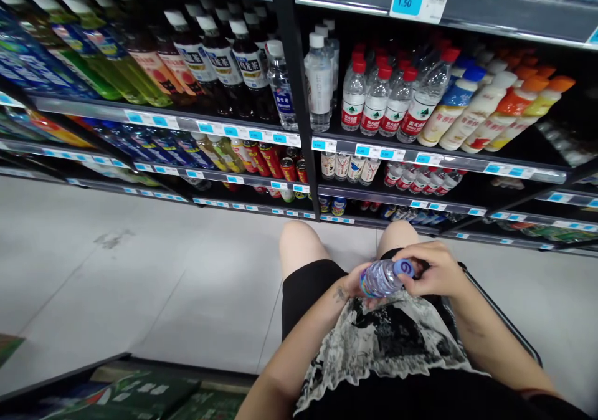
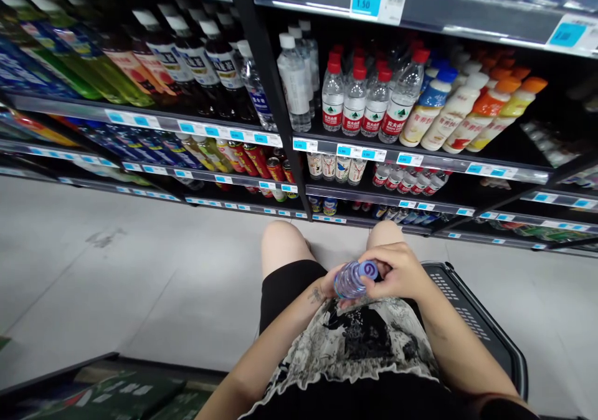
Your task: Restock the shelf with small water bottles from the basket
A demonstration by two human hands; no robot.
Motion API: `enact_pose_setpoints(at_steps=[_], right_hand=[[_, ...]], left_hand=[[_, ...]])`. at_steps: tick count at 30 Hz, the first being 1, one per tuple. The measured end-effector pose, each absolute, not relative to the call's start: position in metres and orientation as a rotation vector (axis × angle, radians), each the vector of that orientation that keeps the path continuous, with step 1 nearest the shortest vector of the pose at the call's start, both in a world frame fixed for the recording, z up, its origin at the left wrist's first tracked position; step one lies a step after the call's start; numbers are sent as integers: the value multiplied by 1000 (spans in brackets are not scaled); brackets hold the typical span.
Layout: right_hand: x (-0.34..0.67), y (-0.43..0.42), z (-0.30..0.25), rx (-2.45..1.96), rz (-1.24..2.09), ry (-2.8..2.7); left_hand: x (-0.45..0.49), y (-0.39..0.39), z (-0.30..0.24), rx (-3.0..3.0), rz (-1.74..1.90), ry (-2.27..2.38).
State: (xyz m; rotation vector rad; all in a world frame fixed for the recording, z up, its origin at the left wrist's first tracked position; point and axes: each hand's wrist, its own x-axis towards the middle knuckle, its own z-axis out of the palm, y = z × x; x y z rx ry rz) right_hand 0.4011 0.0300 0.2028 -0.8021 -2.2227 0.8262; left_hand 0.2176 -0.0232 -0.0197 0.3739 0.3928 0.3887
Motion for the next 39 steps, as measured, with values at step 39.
enact_pose_setpoints(at_steps=[39], right_hand=[[393, 58, 71, -1516, 1405, -1635]], left_hand=[[215, -11, -12, 265, 997, 681]])
